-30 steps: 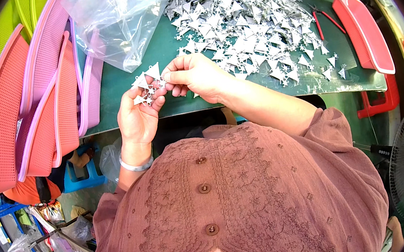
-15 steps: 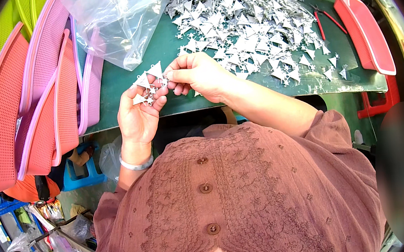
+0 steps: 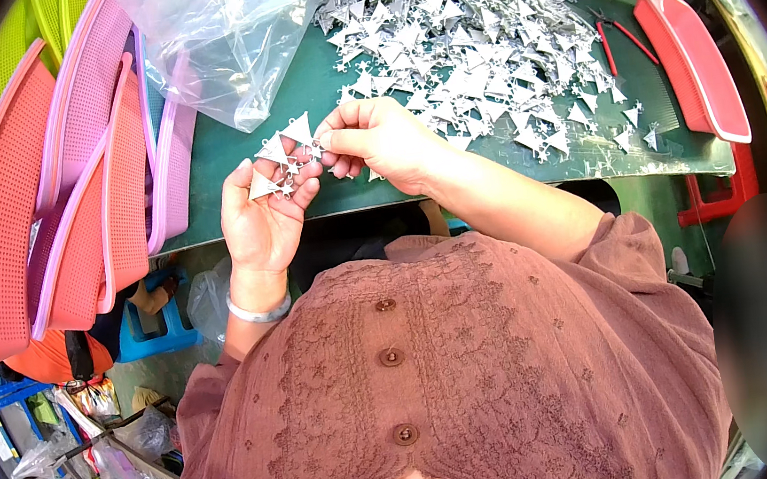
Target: The person picks up star-shaped metal objects from a pile on a table and uses a pair of red-handled pliers to trim small protrusions from their edges.
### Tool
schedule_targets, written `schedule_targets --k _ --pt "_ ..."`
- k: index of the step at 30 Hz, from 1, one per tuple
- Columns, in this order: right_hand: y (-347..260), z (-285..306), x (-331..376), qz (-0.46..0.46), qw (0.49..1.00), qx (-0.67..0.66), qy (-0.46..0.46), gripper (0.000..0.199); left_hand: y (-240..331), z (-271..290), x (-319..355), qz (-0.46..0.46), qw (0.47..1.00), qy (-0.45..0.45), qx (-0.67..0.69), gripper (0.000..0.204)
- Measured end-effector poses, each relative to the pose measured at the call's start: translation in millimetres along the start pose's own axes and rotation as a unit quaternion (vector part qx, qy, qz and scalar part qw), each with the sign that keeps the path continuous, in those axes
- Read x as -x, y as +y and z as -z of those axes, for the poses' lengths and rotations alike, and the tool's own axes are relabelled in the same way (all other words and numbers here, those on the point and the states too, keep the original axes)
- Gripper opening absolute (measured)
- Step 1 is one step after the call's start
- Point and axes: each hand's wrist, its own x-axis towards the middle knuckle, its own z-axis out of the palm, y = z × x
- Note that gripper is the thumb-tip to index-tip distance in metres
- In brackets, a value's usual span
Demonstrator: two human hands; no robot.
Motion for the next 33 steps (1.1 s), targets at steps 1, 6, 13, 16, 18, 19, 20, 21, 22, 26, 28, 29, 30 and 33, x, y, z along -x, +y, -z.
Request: schedule_targets --k 1,6,13,16,18,19,20,21,22,26,28,29,30,33 --pt "0 0 0 0.000 1.000 0.000 0.001 0.011 0 0 0 0.003 1.000 -0.002 0.005 0.045" --pt "0 1 0 0.003 1.000 0.000 0.002 0.011 0 1 -1 0.013 1.000 -0.005 0.023 0.048" --pt "-1 1 0 0.010 1.000 0.011 0.001 0.011 0 1 -2 0.018 1.000 -0.009 0.019 0.049" --pt "-2 2 0 0.013 1.000 0.016 0.005 0.011 0 -1 -3 0.022 1.000 -0.004 0.018 0.049" --pt "-2 2 0 0.015 1.000 0.019 0.005 0.010 0 -1 -4 0.022 1.000 -0.005 0.017 0.047" --pt "-3 2 0 0.016 1.000 0.020 0.003 0.010 0 -1 -4 0.023 1.000 -0.005 0.017 0.047" --pt "-3 3 0 0.017 1.000 0.022 0.001 0.010 0 -1 -4 0.021 1.000 -0.003 0.013 0.046" --pt "-3 3 0 0.017 1.000 0.018 0.003 0.009 0 0 -5 0.020 1.000 0.000 0.009 0.045" --pt "-2 3 -1 0.017 1.000 0.014 0.005 0.009 -1 1 -5 0.018 1.000 0.002 0.006 0.044" --pt "-1 3 -1 0.030 0.999 0.015 0.012 0.008 -1 5 -7 0.026 1.000 -0.006 0.007 0.042" --pt "-3 1 0 0.030 0.999 0.017 0.015 0.008 -1 11 -9 0.031 0.999 -0.026 0.016 0.042" --pt "-4 1 1 0.030 0.999 0.019 0.017 0.008 -1 11 -9 0.032 0.999 -0.021 0.017 0.041" --pt "-4 1 1 0.033 0.999 0.018 0.017 0.007 -1 10 -9 0.033 0.999 -0.016 0.018 0.040" --pt "-2 3 0 0.052 0.998 0.017 0.018 0.007 0 6 -9 0.032 0.999 0.010 -0.002 0.034"
